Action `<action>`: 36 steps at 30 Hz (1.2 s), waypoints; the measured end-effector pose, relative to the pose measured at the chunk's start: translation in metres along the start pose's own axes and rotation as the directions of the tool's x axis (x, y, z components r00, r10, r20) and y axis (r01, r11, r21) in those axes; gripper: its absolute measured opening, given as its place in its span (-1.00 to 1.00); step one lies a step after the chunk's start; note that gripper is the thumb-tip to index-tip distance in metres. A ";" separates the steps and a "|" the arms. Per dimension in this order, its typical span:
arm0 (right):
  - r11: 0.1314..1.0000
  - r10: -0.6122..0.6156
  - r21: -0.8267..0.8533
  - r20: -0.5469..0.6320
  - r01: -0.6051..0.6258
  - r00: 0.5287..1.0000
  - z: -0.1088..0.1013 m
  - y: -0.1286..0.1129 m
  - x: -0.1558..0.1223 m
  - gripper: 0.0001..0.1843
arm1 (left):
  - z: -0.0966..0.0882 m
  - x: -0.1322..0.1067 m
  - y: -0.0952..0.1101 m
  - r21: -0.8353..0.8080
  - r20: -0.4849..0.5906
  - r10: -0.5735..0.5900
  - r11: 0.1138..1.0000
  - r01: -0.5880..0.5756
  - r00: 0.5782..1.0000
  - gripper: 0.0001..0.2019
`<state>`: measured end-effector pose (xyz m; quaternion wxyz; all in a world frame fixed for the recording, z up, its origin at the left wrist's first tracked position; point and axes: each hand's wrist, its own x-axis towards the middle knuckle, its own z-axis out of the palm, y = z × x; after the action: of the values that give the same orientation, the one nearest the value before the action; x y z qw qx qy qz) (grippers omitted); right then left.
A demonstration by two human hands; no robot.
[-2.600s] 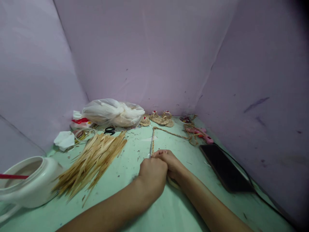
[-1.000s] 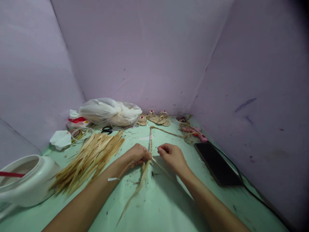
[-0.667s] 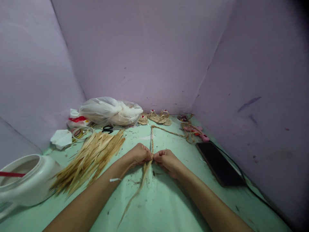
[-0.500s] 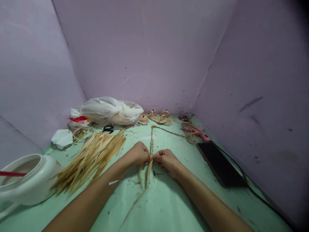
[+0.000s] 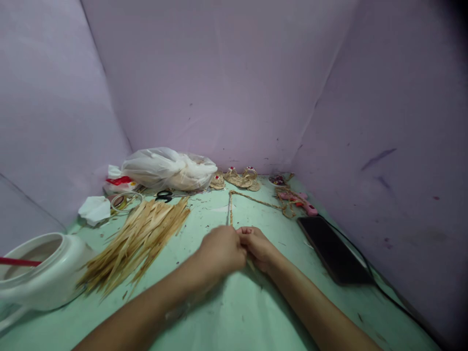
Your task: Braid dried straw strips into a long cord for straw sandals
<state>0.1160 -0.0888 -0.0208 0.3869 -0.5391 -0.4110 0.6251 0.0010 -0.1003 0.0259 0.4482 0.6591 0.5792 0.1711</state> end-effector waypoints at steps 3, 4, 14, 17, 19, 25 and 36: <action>0.999 0.037 -0.012 0.069 -0.036 0.997 -0.002 -0.003 -0.001 -0.95 | -0.028 0.015 -0.003 -0.062 -0.127 -0.094 0.994 0.087 0.987 -0.92; 0.999 0.043 -0.012 0.092 -0.042 0.995 -0.002 -0.004 -0.001 -0.94 | -0.032 0.020 -0.006 -0.166 -0.066 -0.148 0.977 0.135 0.987 -0.89; 0.981 -0.069 -0.167 0.168 0.098 0.983 -0.009 -0.001 0.005 -0.90 | -0.014 0.038 -0.026 -0.214 0.257 -0.144 0.956 0.201 0.956 -0.87; 0.859 -0.176 -0.461 0.141 0.222 0.974 -0.013 0.000 0.007 -0.93 | -0.011 0.040 -0.029 0.027 0.143 -0.152 0.988 0.150 0.978 -0.89; 0.714 -0.254 -0.653 0.095 0.253 0.963 -0.014 -0.002 0.003 -0.89 | -0.006 0.043 -0.033 0.071 0.080 -0.100 0.993 0.095 0.992 -0.92; 0.459 -0.309 -0.886 -0.093 0.063 0.946 0.001 -0.017 -0.023 -0.82 | 0.004 0.036 -0.028 -0.037 -0.003 -0.116 0.993 0.115 0.993 -0.92; 0.178 -0.400 -0.978 0.029 0.108 0.916 0.025 -0.012 -0.044 -0.75 | -0.008 0.028 -0.019 -0.220 0.092 -0.124 0.965 0.142 0.988 -0.85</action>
<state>0.0964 -0.1279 0.0078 0.1128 -0.6531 -0.7432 0.0913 -0.0088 -0.0734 0.0069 0.5530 0.5696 0.5809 0.1797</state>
